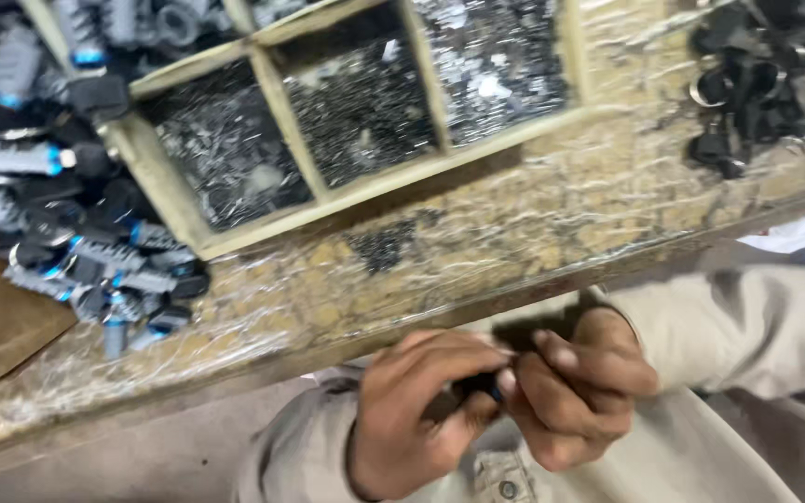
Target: The person assembles small key fobs by inserting metal pins into cylindrical housings and attaching them to key rings. They repeatedly pick pins from a compartmented tray, insert them into the housing, and place the assembled units into a blue basket.
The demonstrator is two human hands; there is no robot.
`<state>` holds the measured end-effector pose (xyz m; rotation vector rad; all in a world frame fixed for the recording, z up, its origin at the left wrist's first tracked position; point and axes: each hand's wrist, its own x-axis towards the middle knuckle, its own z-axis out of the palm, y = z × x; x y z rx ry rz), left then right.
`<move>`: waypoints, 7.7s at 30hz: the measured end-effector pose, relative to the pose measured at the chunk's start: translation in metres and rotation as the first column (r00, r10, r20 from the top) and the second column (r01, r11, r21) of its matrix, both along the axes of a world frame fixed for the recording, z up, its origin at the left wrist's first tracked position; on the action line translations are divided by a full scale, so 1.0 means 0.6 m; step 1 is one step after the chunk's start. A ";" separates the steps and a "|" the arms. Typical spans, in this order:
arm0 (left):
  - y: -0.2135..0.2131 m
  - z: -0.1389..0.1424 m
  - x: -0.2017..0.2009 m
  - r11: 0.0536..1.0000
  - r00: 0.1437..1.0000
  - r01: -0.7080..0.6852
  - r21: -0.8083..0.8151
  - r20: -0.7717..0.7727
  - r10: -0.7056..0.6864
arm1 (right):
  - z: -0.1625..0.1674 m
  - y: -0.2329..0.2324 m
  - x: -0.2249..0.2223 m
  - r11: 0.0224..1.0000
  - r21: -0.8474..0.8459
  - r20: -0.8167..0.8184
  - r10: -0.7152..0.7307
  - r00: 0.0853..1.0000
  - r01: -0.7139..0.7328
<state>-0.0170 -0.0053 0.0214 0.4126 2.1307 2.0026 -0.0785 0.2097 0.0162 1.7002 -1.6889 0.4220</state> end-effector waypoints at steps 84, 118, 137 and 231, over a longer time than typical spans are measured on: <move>-0.003 -0.034 0.027 0.931 0.970 -0.142 0.337 0.233 0.064 | 0.006 0.015 -0.019 0.975 0.028 0.581 -0.196 0.790 0.221; 0.005 -0.029 0.047 0.712 0.847 -0.351 0.608 0.531 -0.035 | 0.004 0.024 0.046 0.969 0.069 0.765 -0.205 0.611 0.239; 0.016 -0.009 0.032 0.882 0.934 -0.168 0.441 0.357 -0.001 | 0.007 -0.063 0.080 0.658 -0.353 0.702 -0.283 0.653 0.665; -0.032 -0.033 -0.004 0.938 0.953 -0.173 0.300 0.290 0.083 | 0.014 -0.187 -0.294 0.682 0.692 0.527 -0.256 0.811 -0.235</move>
